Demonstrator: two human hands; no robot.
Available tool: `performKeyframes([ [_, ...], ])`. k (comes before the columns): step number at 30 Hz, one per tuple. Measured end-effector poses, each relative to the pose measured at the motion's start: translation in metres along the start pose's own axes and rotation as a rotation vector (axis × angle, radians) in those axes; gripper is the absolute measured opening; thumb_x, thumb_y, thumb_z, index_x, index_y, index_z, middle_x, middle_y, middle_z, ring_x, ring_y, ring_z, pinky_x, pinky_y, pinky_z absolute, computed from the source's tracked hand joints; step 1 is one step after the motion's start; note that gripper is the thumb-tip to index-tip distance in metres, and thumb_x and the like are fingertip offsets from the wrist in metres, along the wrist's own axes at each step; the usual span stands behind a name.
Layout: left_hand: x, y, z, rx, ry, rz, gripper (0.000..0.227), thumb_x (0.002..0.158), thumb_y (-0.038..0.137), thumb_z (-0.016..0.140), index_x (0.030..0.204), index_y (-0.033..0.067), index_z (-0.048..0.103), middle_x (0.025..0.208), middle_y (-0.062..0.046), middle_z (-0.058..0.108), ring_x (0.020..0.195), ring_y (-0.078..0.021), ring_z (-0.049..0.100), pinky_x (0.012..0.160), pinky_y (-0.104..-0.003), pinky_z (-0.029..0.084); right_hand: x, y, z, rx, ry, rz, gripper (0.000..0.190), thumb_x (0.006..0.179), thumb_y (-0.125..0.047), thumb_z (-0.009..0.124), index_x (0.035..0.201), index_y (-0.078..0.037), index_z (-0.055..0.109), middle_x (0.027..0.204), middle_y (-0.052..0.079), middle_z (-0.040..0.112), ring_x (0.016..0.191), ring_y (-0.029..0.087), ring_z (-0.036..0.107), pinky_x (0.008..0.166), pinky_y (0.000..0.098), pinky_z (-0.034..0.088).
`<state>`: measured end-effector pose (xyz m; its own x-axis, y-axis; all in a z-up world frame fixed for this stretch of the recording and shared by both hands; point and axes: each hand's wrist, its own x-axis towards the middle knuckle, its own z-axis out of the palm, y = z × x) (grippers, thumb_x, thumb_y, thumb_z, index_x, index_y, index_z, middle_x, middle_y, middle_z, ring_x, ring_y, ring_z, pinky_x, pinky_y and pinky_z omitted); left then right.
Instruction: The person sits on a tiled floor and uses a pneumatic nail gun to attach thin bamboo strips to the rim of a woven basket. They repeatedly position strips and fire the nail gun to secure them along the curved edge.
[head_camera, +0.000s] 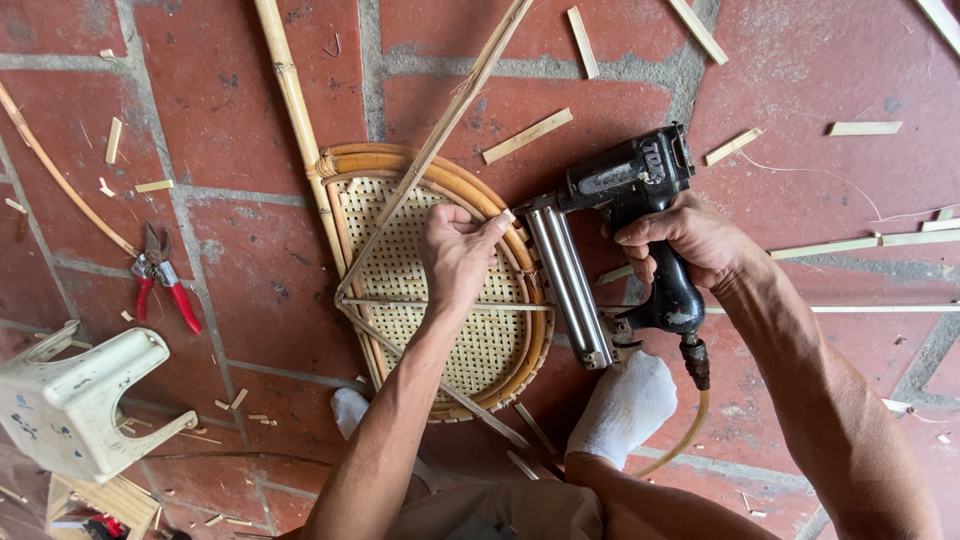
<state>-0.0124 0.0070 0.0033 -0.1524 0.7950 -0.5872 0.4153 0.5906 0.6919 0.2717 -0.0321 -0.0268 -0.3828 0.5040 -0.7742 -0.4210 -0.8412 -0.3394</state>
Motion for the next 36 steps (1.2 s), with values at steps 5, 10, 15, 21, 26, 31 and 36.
performKeyframes([
  [5, 0.006, -0.014, -0.016, -0.189, -0.163, 0.075, 0.024, 0.09, 0.005, 0.077, 0.094, 0.0014, 0.055, 0.075, -0.013, 0.067, 0.058, -0.0146, 0.061, 0.048, -0.026, 0.051, -0.022, 0.0, -0.017, 0.137, 0.092, -0.066, 0.017, 0.083, 0.001, 0.068, 0.098, 0.005, 0.062, 0.068, 0.005, 0.059, 0.051, 0.014, 0.056, 0.046, 0.0285, 0.05],
  [10, -0.019, -0.053, -0.099, 0.442, -0.143, 0.441, 0.007, 0.096, 0.0, 0.066, 0.09, 0.0034, 0.065, 0.083, -0.008, 0.07, 0.066, -0.0124, 0.067, 0.053, -0.025, 0.058, -0.05, -0.003, -0.056, 0.253, 0.043, -0.266, 0.026, 0.098, -0.01, 0.072, 0.112, 0.011, 0.062, 0.071, 0.007, 0.06, 0.065, 0.018, 0.06, 0.062, 0.0322, 0.054],
  [15, -0.065, -0.107, -0.139, 0.874, -0.33, 0.609, 0.013, 0.103, 0.005, 0.061, 0.091, 0.0005, 0.065, 0.076, -0.01, 0.062, 0.063, -0.019, 0.06, 0.05, -0.03, 0.053, -0.069, -0.004, -0.055, -0.084, 0.326, -0.33, 0.032, 0.097, -0.023, 0.064, 0.117, 0.001, 0.059, 0.087, 0.009, 0.069, 0.074, 0.02, 0.069, 0.07, 0.0369, 0.061],
  [21, -0.065, -0.129, -0.102, 0.874, -0.23, 0.801, 0.019, 0.095, -0.006, 0.057, 0.112, -0.0069, 0.063, 0.096, -0.018, 0.064, 0.064, -0.0188, 0.062, 0.052, -0.028, 0.055, -0.108, 0.014, -0.045, -0.722, 0.861, -0.529, 0.028, 0.107, -0.018, 0.06, 0.12, 0.006, 0.065, 0.096, 0.013, 0.069, 0.081, 0.014, 0.062, 0.075, 0.0267, 0.053],
  [26, -0.092, -0.092, -0.087, 0.719, -0.273, 0.877, 0.011, 0.1, -0.005, 0.062, 0.107, 0.0024, 0.066, 0.097, -0.013, 0.073, 0.078, -0.0183, 0.072, 0.058, -0.034, 0.054, -0.096, 0.053, 0.042, -1.0, 0.678, -0.339, 0.021, 0.098, -0.013, 0.068, 0.114, -0.003, 0.077, 0.089, 0.007, 0.071, 0.075, 0.014, 0.066, 0.066, 0.0322, 0.052],
  [31, -0.091, -0.042, -0.059, 0.334, -0.401, 0.612, 0.01, 0.09, 0.005, 0.074, 0.099, 0.0013, 0.072, 0.092, -0.012, 0.075, 0.074, -0.0214, 0.073, 0.059, -0.031, 0.062, -0.036, 0.07, 0.123, -0.808, -0.019, -0.483, 0.02, 0.087, -0.013, 0.076, 0.105, -0.006, 0.081, 0.093, 0.008, 0.082, 0.075, 0.016, 0.078, 0.068, 0.0304, 0.064],
  [36, -0.06, -0.004, -0.05, 0.347, -0.488, 0.536, 0.017, 0.092, 0.002, 0.07, 0.109, 0.001, 0.071, 0.097, -0.013, 0.076, 0.079, -0.022, 0.077, 0.063, -0.03, 0.063, -0.02, 0.04, 0.114, -0.877, -0.05, -0.463, 0.016, 0.087, -0.011, 0.075, 0.103, -0.007, 0.08, 0.092, 0.009, 0.081, 0.071, 0.018, 0.077, 0.065, 0.0324, 0.064],
])
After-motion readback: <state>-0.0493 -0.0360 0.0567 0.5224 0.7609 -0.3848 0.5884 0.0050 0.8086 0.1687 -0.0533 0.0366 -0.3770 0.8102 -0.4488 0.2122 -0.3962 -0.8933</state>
